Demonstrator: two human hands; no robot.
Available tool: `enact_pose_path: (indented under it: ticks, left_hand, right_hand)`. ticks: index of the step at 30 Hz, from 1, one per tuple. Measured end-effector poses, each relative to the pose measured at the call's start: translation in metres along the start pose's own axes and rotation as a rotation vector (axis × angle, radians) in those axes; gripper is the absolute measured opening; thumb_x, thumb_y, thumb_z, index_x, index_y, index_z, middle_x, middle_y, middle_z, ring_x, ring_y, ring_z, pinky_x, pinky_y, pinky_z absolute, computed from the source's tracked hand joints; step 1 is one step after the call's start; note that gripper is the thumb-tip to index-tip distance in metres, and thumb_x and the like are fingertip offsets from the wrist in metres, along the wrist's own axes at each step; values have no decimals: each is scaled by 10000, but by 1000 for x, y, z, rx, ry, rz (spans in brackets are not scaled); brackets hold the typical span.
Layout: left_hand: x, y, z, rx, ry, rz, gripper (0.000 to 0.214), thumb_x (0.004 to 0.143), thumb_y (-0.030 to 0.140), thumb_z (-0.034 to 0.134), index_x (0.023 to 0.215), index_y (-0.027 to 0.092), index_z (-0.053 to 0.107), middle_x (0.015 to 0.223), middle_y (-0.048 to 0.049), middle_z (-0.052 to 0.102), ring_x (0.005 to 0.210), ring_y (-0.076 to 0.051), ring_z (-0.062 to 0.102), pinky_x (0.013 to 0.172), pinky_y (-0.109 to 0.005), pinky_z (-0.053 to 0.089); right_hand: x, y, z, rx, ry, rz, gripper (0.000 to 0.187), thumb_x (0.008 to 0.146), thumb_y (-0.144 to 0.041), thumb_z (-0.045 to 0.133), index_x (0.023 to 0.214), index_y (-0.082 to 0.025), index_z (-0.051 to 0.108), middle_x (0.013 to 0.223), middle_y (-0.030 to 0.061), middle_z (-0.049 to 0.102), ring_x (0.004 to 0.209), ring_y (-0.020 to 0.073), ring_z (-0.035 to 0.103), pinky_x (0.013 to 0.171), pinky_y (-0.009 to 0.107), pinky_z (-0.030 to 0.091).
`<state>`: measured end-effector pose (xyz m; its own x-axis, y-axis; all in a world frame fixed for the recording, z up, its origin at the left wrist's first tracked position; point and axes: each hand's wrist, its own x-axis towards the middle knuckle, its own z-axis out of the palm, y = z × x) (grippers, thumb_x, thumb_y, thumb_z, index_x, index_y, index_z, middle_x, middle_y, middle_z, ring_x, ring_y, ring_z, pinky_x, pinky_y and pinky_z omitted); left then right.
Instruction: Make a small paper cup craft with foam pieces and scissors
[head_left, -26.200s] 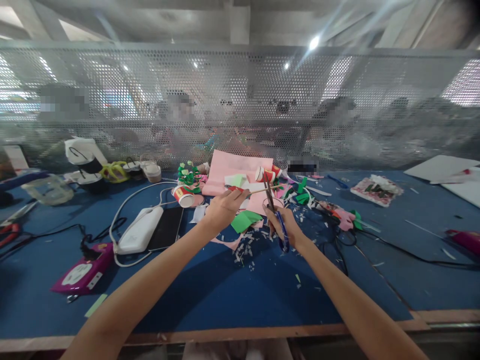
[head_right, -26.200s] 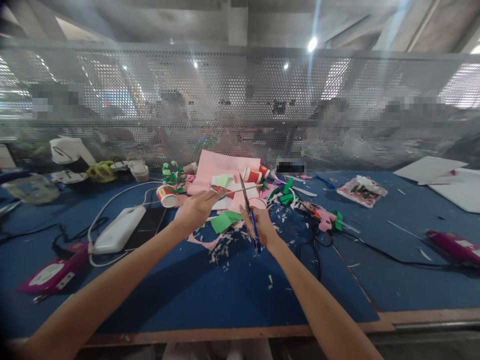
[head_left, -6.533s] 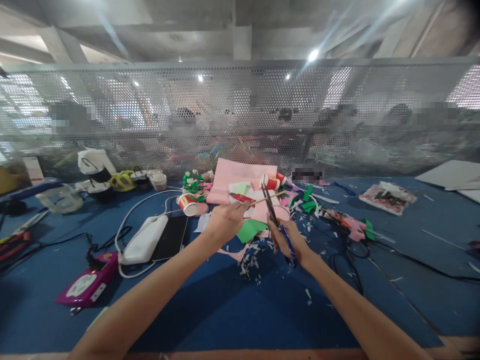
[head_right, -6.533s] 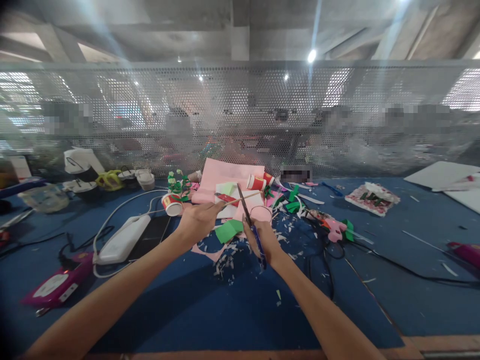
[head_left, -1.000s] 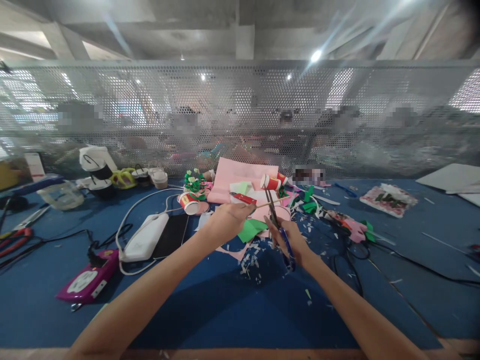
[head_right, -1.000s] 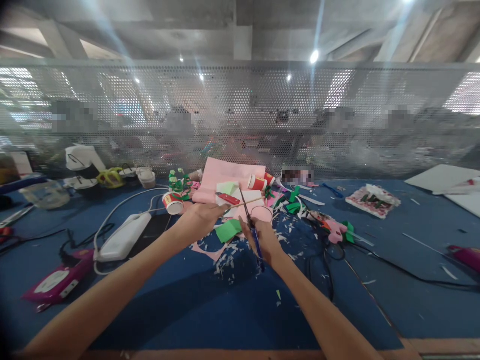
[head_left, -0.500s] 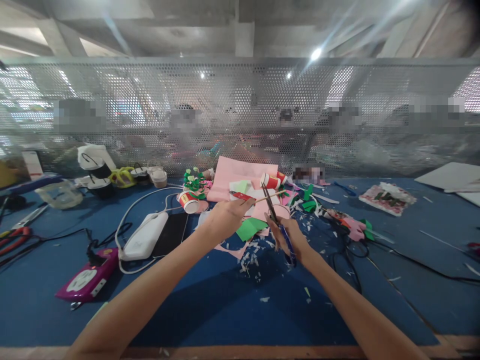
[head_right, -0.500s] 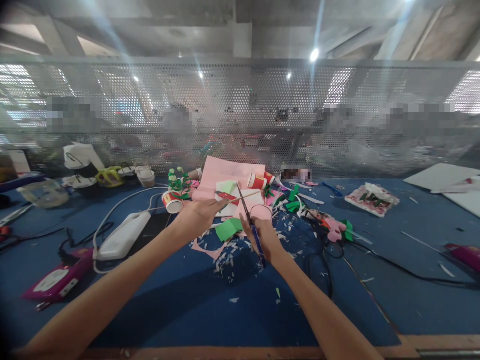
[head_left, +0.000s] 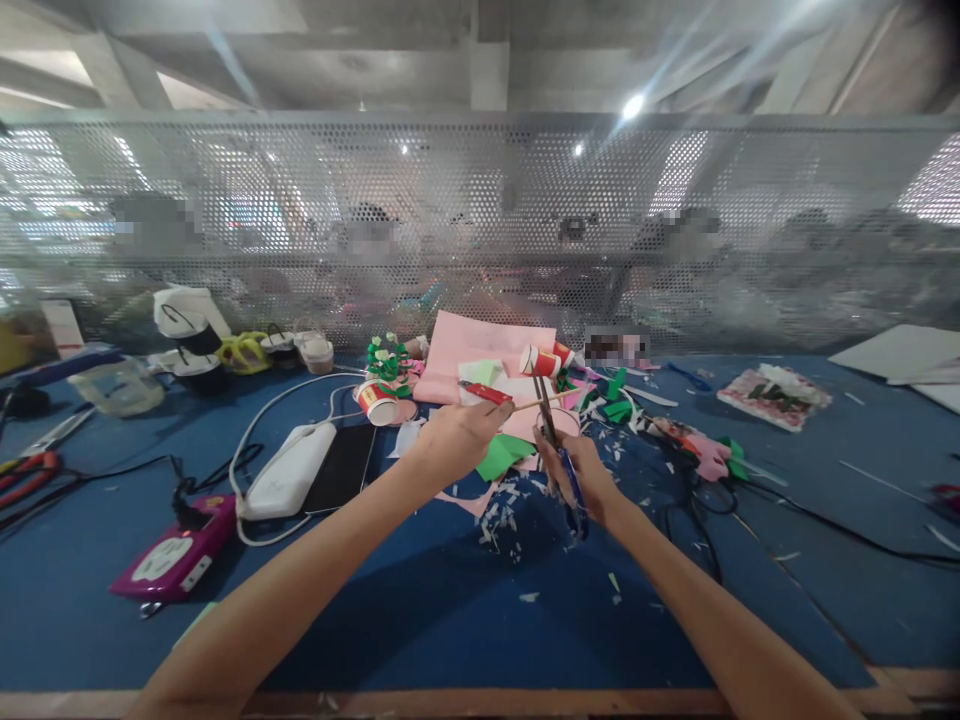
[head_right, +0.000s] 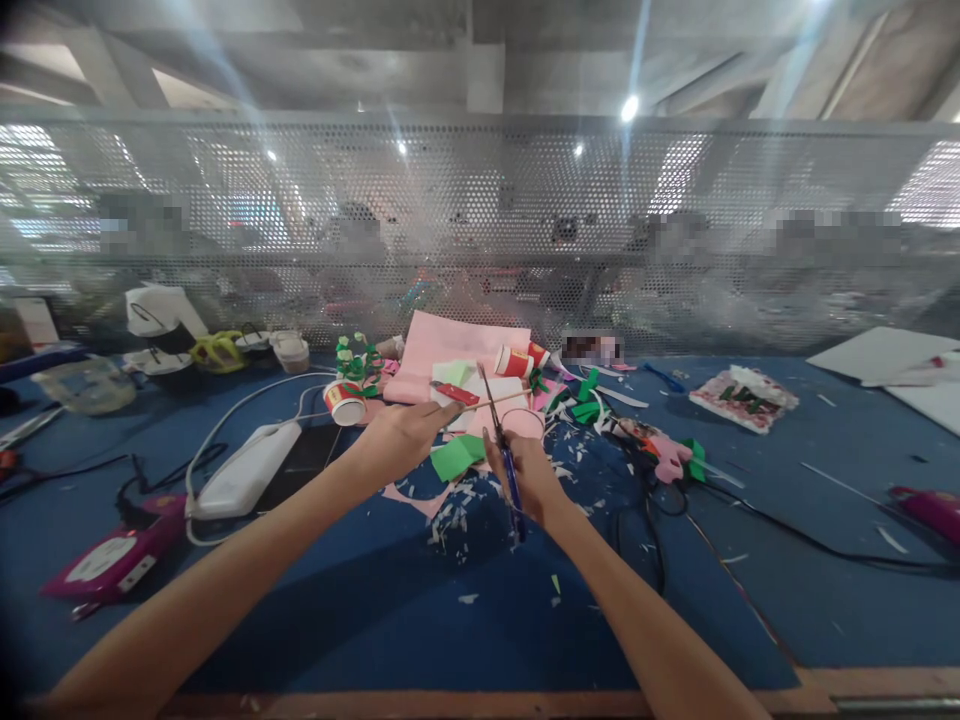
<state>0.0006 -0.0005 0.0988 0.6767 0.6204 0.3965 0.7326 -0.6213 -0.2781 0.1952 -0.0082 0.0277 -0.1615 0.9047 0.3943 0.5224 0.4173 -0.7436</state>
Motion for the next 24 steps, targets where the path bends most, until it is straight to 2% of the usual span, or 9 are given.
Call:
enact_pose_path:
  ticks: [7,11,14,16,20,22,24]
  left_hand:
    - [-1,6,-1,42,-31,-39,495,808,26,449,1282,164,487,999,-93,675,763,-180,665,576,-259,518]
    - [0,9,0,7,-59,-94,510,819,39,439,1310,172,473,992,-98,681,767,-191,664,592,-273,517]
    - [3,9,-3,-124,-41,-133,437,853,73,431,1265,186,525,955,-86,696,788,-183,661,649,-280,512]
    - [5,6,-6,-284,-38,-149,339,881,111,425,1158,176,609,843,-61,709,727,-158,656,646,-255,500]
    - [5,-2,-9,-645,-138,-174,309,911,153,381,924,154,690,628,-8,673,475,-86,578,492,-178,439]
    - [5,-3,-9,-670,-131,-199,307,905,150,388,903,155,696,607,-1,666,458,-83,567,469,-173,420]
    - [5,-3,-9,-571,-48,-211,283,883,125,419,937,155,695,670,-17,691,544,-107,607,506,-187,431]
  right_hand:
    - [2,-2,-1,-54,2,-8,281,890,-397,410,678,-219,460,444,-1,513,430,169,543,417,256,410]
    - [3,-1,0,-127,37,-45,282,892,-380,380,682,-217,472,526,29,570,478,169,547,447,263,404]
    - [3,0,-1,-160,46,-47,260,886,-365,386,715,-206,499,576,43,597,519,179,563,484,273,412]
    - [4,0,-2,-176,45,-32,242,879,-356,406,719,-203,504,591,47,598,549,190,578,514,280,419]
    - [3,1,-3,-210,19,-49,233,879,-357,414,728,-203,502,609,45,602,569,196,585,547,288,420]
    - [3,3,-3,-227,21,-75,248,889,-370,403,737,-202,504,616,46,605,573,197,586,553,290,424]
    - [3,5,0,-237,50,-84,278,897,-386,388,736,-198,514,619,53,611,583,205,595,564,296,434]
